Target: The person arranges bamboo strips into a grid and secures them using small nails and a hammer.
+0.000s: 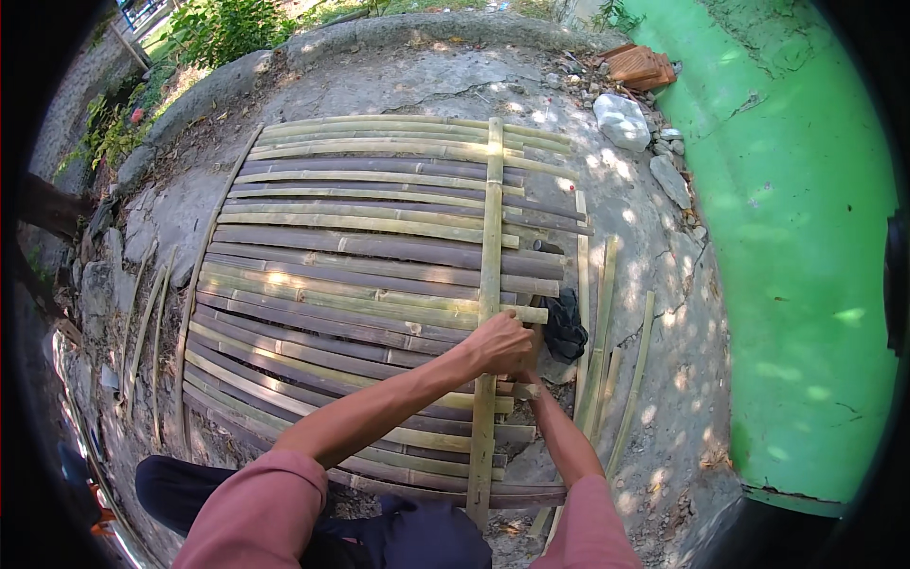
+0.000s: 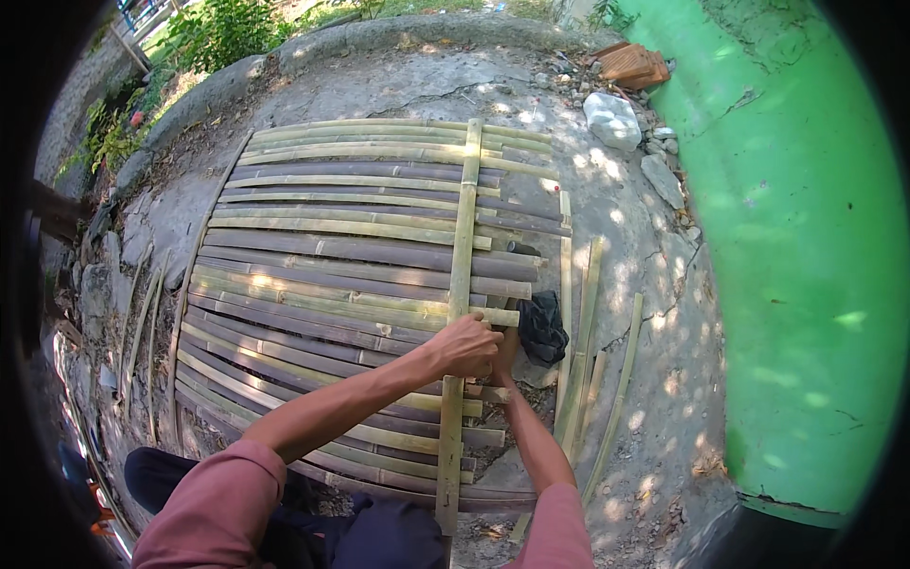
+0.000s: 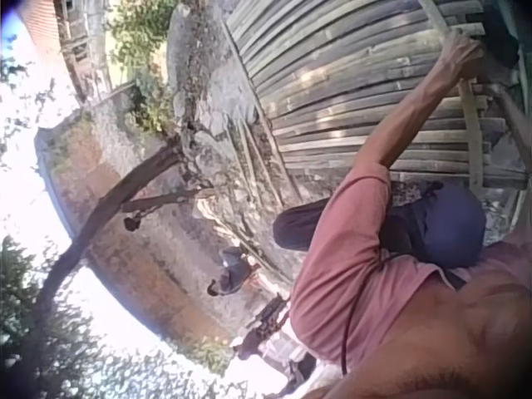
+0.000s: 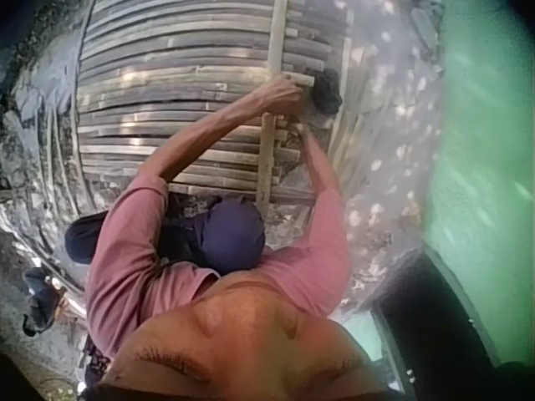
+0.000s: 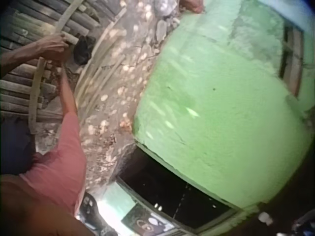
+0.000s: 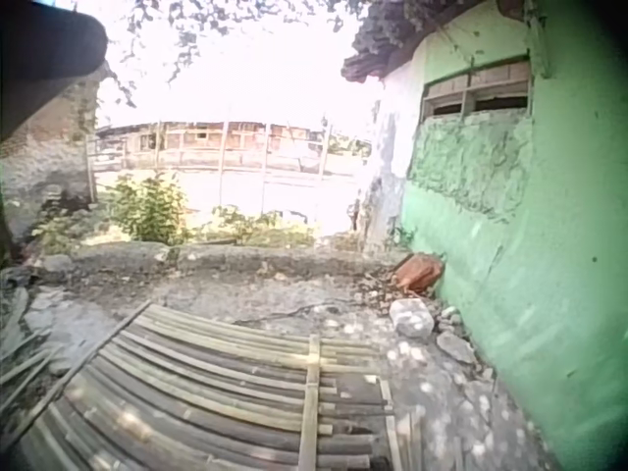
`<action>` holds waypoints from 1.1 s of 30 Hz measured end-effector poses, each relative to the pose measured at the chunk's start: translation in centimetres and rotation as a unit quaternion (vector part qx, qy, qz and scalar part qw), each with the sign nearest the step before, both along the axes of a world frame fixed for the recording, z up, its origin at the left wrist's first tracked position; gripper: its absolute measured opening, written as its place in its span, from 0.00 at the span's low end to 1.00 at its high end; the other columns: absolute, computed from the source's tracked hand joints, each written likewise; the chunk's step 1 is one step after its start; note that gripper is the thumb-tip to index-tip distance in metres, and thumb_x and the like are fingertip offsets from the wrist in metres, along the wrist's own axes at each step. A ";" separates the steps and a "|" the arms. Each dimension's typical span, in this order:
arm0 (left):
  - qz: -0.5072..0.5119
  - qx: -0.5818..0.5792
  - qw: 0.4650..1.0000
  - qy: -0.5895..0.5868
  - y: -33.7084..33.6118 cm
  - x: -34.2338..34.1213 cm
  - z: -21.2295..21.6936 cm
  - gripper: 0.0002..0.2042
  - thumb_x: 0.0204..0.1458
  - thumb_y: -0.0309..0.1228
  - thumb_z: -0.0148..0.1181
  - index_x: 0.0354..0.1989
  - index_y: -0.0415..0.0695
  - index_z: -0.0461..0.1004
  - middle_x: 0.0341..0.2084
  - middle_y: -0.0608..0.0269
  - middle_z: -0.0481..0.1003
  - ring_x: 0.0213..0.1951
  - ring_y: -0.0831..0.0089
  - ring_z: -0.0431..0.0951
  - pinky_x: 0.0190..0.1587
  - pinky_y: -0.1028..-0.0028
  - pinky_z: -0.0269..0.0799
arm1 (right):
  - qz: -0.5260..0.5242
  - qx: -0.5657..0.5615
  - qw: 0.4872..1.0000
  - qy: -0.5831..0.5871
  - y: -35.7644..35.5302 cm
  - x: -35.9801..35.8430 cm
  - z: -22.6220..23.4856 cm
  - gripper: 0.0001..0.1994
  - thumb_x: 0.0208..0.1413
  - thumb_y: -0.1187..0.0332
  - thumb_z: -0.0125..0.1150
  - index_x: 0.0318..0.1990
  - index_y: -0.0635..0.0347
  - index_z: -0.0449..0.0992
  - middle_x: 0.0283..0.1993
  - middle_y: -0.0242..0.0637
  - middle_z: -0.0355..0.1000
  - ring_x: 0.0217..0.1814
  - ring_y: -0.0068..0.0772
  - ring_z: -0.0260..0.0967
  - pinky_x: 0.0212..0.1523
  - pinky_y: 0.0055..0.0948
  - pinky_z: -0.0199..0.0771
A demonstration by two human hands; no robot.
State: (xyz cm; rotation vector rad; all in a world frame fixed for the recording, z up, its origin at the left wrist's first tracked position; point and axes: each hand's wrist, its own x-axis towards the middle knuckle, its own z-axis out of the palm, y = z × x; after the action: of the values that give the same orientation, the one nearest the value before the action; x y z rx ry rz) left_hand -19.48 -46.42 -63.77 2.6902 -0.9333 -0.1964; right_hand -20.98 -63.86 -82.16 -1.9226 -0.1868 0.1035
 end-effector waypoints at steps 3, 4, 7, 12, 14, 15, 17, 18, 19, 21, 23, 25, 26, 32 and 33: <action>0.001 -0.004 1.000 -0.002 0.4 -0.2 -0.5 0.11 0.45 0.39 0.67 0.23 0.44 0.84 0.31 0.58 0.81 0.37 0.58 0.85 0.48 0.59 0.74 | -0.001 0.012 1.000 0.001 0.5 -0.1 -0.4 0.24 0.68 0.57 0.64 0.62 0.64 0.68 0.55 0.49 0.79 0.56 0.51 0.80 0.50 0.46 0.80; -0.001 -0.002 1.000 0.001 0.5 -0.2 -0.5 0.11 0.45 0.39 0.67 0.23 0.44 0.84 0.31 0.59 0.81 0.37 0.58 0.85 0.48 0.59 0.74 | -0.002 0.015 1.000 0.001 0.5 0.0 -0.6 0.24 0.68 0.57 0.64 0.62 0.64 0.68 0.55 0.50 0.79 0.56 0.51 0.81 0.50 0.46 0.80; 0.004 -0.013 1.000 -0.009 0.8 -0.3 -0.4 0.11 0.45 0.40 0.67 0.23 0.45 0.84 0.31 0.59 0.81 0.36 0.57 0.85 0.48 0.59 0.74 | -0.004 0.026 1.000 0.000 0.9 0.3 -1.0 0.25 0.68 0.57 0.63 0.63 0.64 0.68 0.55 0.50 0.79 0.56 0.52 0.81 0.50 0.46 0.80; -0.014 -0.032 0.999 -0.024 0.2 0.5 2.2 0.11 0.45 0.40 0.67 0.22 0.45 0.84 0.31 0.59 0.81 0.36 0.57 0.85 0.48 0.58 0.75 | -0.025 -0.118 0.993 -0.018 -1.9 1.4 0.1 0.24 0.70 0.56 0.60 0.63 0.66 0.67 0.55 0.56 0.79 0.55 0.59 0.80 0.50 0.49 0.80; 0.000 -0.028 1.000 -0.009 1.5 -0.3 1.8 0.11 0.46 0.39 0.66 0.22 0.46 0.84 0.31 0.60 0.80 0.35 0.57 0.85 0.48 0.58 0.75 | -0.019 -0.231 0.973 0.013 -1.9 0.5 2.4 0.23 0.71 0.58 0.58 0.62 0.69 0.67 0.55 0.62 0.79 0.53 0.64 0.80 0.50 0.52 0.80; -0.002 -0.024 1.000 -0.008 1.6 -0.3 1.9 0.11 0.46 0.39 0.66 0.22 0.46 0.84 0.31 0.60 0.80 0.35 0.57 0.85 0.48 0.58 0.75 | -0.003 -0.284 0.958 0.041 -3.0 0.7 3.4 0.23 0.71 0.58 0.58 0.62 0.69 0.67 0.54 0.63 0.78 0.53 0.67 0.78 0.50 0.54 0.79; -0.009 -0.022 1.000 -0.010 1.5 0.0 2.3 0.10 0.46 0.39 0.65 0.21 0.46 0.84 0.32 0.60 0.80 0.34 0.58 0.85 0.48 0.58 0.75 | 0.025 -0.390 0.916 0.094 -6.0 1.6 5.2 0.24 0.70 0.59 0.58 0.62 0.71 0.67 0.53 0.67 0.76 0.52 0.72 0.76 0.50 0.57 0.77; -0.010 -0.020 1.000 -0.007 1.2 0.1 2.5 0.10 0.46 0.39 0.65 0.21 0.46 0.84 0.32 0.60 0.80 0.34 0.58 0.85 0.48 0.58 0.75 | 0.023 -0.422 0.905 0.051 -7.2 1.7 5.7 0.23 0.69 0.60 0.59 0.62 0.71 0.67 0.52 0.66 0.76 0.51 0.72 0.75 0.50 0.58 0.76; -0.011 -0.017 1.000 -0.003 0.9 0.3 2.6 0.10 0.46 0.39 0.65 0.21 0.46 0.84 0.32 0.60 0.80 0.33 0.58 0.84 0.48 0.58 0.75 | 0.023 -0.452 0.891 0.009 -8.0 1.6 6.3 0.23 0.68 0.61 0.60 0.62 0.70 0.67 0.51 0.65 0.76 0.51 0.72 0.75 0.49 0.59 0.75; -0.016 -0.020 1.000 -0.001 0.6 0.3 2.6 0.10 0.46 0.39 0.64 0.21 0.46 0.84 0.32 0.60 0.80 0.33 0.58 0.84 0.47 0.57 0.75 | 0.022 -0.490 0.864 -0.112 -8.7 1.3 7.1 0.24 0.67 0.63 0.62 0.62 0.70 0.67 0.49 0.61 0.74 0.49 0.72 0.74 0.49 0.59 0.74; -0.016 -0.022 1.000 0.004 1.3 -0.1 2.0 0.10 0.47 0.38 0.64 0.21 0.46 0.84 0.32 0.59 0.80 0.33 0.57 0.84 0.46 0.56 0.75 | 0.027 -0.486 0.834 -0.262 -4.7 0.3 9.6 0.25 0.65 0.64 0.63 0.62 0.71 0.66 0.47 0.56 0.73 0.47 0.71 0.72 0.50 0.58 0.73; -0.008 -0.015 1.000 0.000 1.3 -0.2 1.8 0.11 0.47 0.39 0.64 0.21 0.46 0.84 0.32 0.59 0.80 0.33 0.58 0.85 0.45 0.56 0.74 | 0.124 -0.438 0.863 -0.219 -1.9 0.4 10.3 0.22 0.63 0.64 0.64 0.59 0.69 0.70 0.46 0.53 0.74 0.47 0.62 0.74 0.51 0.57 0.73; -0.004 -0.012 1.000 -0.004 1.2 0.0 1.9 0.11 0.47 0.39 0.64 0.21 0.46 0.84 0.32 0.59 0.80 0.34 0.58 0.85 0.44 0.57 0.74 | 0.171 -0.412 0.874 -0.195 -0.8 0.7 10.4 0.21 0.62 0.65 0.65 0.58 0.69 0.72 0.46 0.51 0.74 0.47 0.58 0.75 0.51 0.56 0.73; -0.005 0.002 1.000 -0.022 0.8 0.2 1.6 0.11 0.48 0.39 0.64 0.21 0.45 0.83 0.33 0.59 0.81 0.35 0.58 0.85 0.44 0.59 0.75 | 0.266 -0.299 0.911 -0.104 1.8 4.6 7.2 0.21 0.61 0.65 0.66 0.56 0.68 0.73 0.45 0.50 0.75 0.45 0.56 0.75 0.49 0.55 0.74; -0.006 0.000 1.000 -0.023 0.9 0.2 1.7 0.11 0.48 0.39 0.64 0.21 0.46 0.83 0.33 0.59 0.81 0.35 0.58 0.85 0.44 0.59 0.75 | 0.249 -0.284 0.921 -0.096 2.1 6.0 6.5 0.20 0.61 0.65 0.66 0.56 0.68 0.73 0.45 0.50 0.75 0.45 0.55 0.75 0.49 0.54 0.74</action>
State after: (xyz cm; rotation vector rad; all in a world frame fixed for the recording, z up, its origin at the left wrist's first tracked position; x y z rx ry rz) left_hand -19.33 -45.51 -62.07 2.7001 -0.9640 -0.1389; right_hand -15.00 -61.72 -75.65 -2.4210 -0.8581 0.3392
